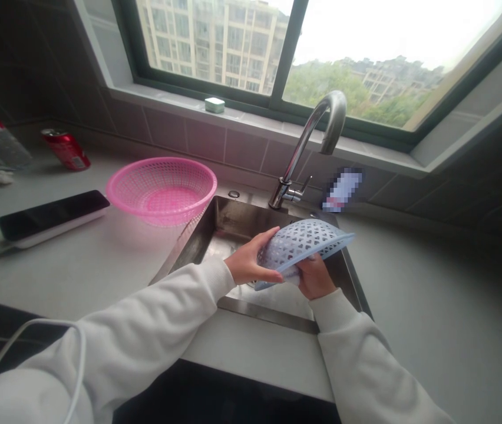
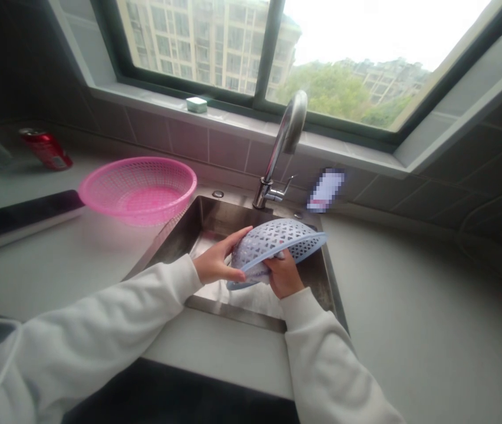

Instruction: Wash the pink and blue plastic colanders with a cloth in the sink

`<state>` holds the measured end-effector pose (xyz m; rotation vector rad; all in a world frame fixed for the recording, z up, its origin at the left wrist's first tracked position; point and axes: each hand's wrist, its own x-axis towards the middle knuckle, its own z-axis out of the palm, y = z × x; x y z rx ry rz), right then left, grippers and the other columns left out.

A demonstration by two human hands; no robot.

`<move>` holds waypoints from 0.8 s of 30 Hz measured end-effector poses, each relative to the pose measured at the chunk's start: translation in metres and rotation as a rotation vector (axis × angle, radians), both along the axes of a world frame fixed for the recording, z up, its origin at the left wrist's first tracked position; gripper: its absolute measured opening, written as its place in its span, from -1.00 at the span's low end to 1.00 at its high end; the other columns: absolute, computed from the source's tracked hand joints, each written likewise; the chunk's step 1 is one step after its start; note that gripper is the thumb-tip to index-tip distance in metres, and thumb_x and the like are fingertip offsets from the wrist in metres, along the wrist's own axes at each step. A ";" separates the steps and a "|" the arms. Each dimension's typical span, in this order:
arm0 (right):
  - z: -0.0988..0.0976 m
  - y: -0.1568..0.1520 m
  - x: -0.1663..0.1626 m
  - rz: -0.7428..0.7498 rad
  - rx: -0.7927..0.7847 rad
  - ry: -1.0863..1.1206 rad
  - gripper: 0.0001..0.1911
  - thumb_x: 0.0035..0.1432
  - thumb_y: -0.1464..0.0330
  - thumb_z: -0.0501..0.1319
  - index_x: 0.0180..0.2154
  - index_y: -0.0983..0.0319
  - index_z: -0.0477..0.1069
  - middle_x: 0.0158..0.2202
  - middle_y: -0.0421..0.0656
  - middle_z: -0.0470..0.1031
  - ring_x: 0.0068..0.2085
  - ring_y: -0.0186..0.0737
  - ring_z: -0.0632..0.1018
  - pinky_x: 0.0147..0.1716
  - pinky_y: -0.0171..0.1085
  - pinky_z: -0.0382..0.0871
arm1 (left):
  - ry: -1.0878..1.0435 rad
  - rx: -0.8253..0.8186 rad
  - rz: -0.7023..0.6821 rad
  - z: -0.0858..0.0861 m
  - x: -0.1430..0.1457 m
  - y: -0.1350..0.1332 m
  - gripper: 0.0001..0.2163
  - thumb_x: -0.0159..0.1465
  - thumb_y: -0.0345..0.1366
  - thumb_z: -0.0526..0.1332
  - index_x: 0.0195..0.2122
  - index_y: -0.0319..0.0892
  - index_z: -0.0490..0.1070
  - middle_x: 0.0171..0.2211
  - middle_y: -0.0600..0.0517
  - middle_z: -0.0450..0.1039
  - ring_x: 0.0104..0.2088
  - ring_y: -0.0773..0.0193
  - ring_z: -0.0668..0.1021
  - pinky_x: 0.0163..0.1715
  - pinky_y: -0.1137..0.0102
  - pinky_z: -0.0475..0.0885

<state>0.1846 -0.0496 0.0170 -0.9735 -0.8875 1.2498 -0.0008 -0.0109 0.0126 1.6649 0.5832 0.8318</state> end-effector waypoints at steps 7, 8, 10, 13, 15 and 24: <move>0.001 -0.001 0.015 -0.074 0.046 -0.008 -0.67 -0.16 0.30 0.46 -0.27 0.10 0.52 -0.16 -0.17 0.64 0.07 0.11 0.56 0.11 0.11 0.43 | 0.050 0.029 -0.038 0.004 0.000 -0.003 0.11 -0.08 -0.06 0.52 0.43 -0.07 -0.09 0.41 -0.18 0.01 0.38 -0.17 0.17 0.36 -0.02 0.05; -0.001 -0.002 0.012 -0.040 0.031 -0.019 -0.63 -0.18 0.30 0.47 -0.24 0.11 0.52 -0.17 -0.16 0.64 0.05 0.12 0.57 0.11 0.13 0.43 | 0.053 0.036 -0.028 0.003 0.001 -0.003 0.11 -0.07 -0.07 0.51 0.43 -0.09 -0.08 0.41 -0.19 0.01 0.38 -0.17 0.16 0.37 -0.01 0.05; -0.004 -0.002 0.006 0.019 0.001 -0.057 -0.57 -0.23 0.32 0.50 -0.22 0.11 0.50 -0.18 -0.16 0.64 0.01 0.09 0.59 0.10 0.14 0.43 | 0.048 0.048 0.005 0.003 0.001 -0.003 0.08 -0.06 -0.06 0.49 0.43 -0.11 -0.06 0.41 -0.19 0.01 0.38 -0.17 0.15 0.37 0.00 0.03; -0.007 0.001 0.006 -0.040 0.013 -0.051 -0.56 -0.24 0.35 0.50 -0.23 0.11 0.48 -0.21 -0.17 0.64 -0.02 0.07 0.60 0.08 0.11 0.45 | -0.003 0.054 0.030 0.001 0.000 0.001 0.12 -0.08 -0.01 0.51 0.43 -0.09 -0.09 0.44 -0.19 -0.07 0.41 -0.18 0.08 0.39 0.00 -0.02; -0.007 0.005 0.012 -0.132 0.053 0.008 -0.62 -0.15 0.26 0.45 -0.22 0.09 0.47 -0.20 -0.17 0.64 0.01 0.09 0.59 0.05 0.11 0.47 | -0.005 0.037 0.017 0.001 -0.001 0.003 0.17 -0.11 0.02 0.52 0.44 -0.08 -0.12 0.46 -0.19 -0.14 0.43 -0.20 0.02 0.39 -0.02 -0.05; -0.005 0.002 0.001 0.013 -0.004 -0.014 -0.58 -0.24 0.33 0.49 -0.24 0.11 0.50 -0.23 -0.17 0.66 -0.01 0.08 0.60 0.07 0.09 0.47 | -0.009 0.004 -0.011 0.002 0.001 -0.002 0.06 -0.08 -0.06 0.53 0.40 -0.11 0.02 0.36 -0.20 0.14 0.33 -0.15 0.26 0.34 0.03 0.13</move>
